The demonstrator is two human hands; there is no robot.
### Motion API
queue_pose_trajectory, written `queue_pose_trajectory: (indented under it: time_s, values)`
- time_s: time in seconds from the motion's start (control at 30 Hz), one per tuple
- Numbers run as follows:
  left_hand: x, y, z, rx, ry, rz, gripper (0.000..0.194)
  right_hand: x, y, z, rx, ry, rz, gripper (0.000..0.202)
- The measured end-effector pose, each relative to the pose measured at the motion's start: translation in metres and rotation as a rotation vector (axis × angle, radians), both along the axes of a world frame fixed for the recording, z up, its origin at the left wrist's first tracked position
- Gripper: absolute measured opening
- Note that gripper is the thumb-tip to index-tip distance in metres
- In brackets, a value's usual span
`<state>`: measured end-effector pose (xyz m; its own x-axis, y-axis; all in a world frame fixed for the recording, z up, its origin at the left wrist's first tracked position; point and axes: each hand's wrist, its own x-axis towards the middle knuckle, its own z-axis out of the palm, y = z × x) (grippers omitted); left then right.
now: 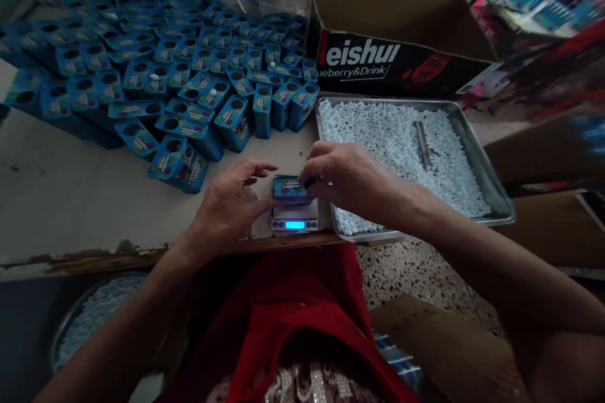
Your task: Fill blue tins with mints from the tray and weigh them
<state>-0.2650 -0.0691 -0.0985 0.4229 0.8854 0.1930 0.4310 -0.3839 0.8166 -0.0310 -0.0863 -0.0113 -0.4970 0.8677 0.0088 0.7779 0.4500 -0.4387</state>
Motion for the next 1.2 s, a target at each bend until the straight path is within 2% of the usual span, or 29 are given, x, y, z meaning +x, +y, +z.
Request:
queue_pose_trajectory:
  time_s: [0.1, 0.2, 0.27, 0.33, 0.4, 0.47, 0.53, 0.63, 0.8, 0.9, 0.97, 1.03, 1.13, 1.2]
  values:
    - [-0.005, -0.001, 0.005, -0.001, 0.0, 0.019, 0.054, 0.029, -0.003, -0.007, 0.066, 0.05, -0.195, 0.018]
    - [-0.012, -0.001, 0.004, -0.027, 0.002, 0.039, 0.059, 0.077, -0.018, -0.036, 0.01, -0.11, -0.35, 0.023]
    - [-0.015, -0.001, 0.002, -0.058, 0.013, 0.049, 0.063, 0.104, -0.032, -0.064, -0.067, -0.256, -0.337, 0.045]
    - [-0.013, 0.0, 0.001, -0.081, 0.033, 0.059, 0.065, 0.12, -0.043, -0.092, -0.047, -0.355, -0.306, 0.062]
    - [-0.009, 0.0, 0.001, -0.087, 0.053, 0.066, 0.065, 0.126, -0.046, -0.111, 0.013, -0.378, -0.292, 0.057]
    - [-0.004, -0.001, 0.004, -0.08, 0.058, 0.062, 0.064, 0.129, -0.042, -0.118, -0.003, -0.327, -0.279, 0.04]
    - [-0.001, -0.003, 0.008, -0.064, 0.056, 0.052, 0.063, 0.133, -0.035, -0.115, -0.069, -0.19, -0.27, 0.026]
    - [0.001, -0.007, 0.013, -0.034, 0.065, 0.048, 0.066, 0.143, -0.027, -0.105, -0.179, 0.111, -0.358, 0.016]
    - [0.014, -0.011, 0.01, -0.091, 0.15, 0.038, 0.072, 0.149, -0.027, -0.104, -0.475, 0.578, -0.549, 0.024]
    - [0.025, -0.013, 0.005, -0.153, 0.15, 0.059, 0.072, 0.141, -0.027, -0.098, -0.517, 0.736, -0.583, 0.026]
    - [0.03, -0.016, 0.001, -0.155, 0.132, 0.077, 0.074, 0.129, -0.024, -0.084, -0.511, 0.789, -0.523, 0.026]
    - [0.031, -0.018, -0.002, -0.153, 0.121, 0.089, 0.075, 0.111, -0.019, -0.064, -0.475, 0.773, -0.406, 0.026]
    - [0.026, -0.02, -0.007, -0.185, 0.122, 0.105, 0.072, 0.076, -0.008, -0.034, -0.327, 0.604, -0.208, 0.02]
    - [0.02, -0.021, -0.011, -0.203, 0.117, 0.115, 0.069, 0.053, -0.001, -0.022, -0.201, 0.436, -0.089, 0.012]
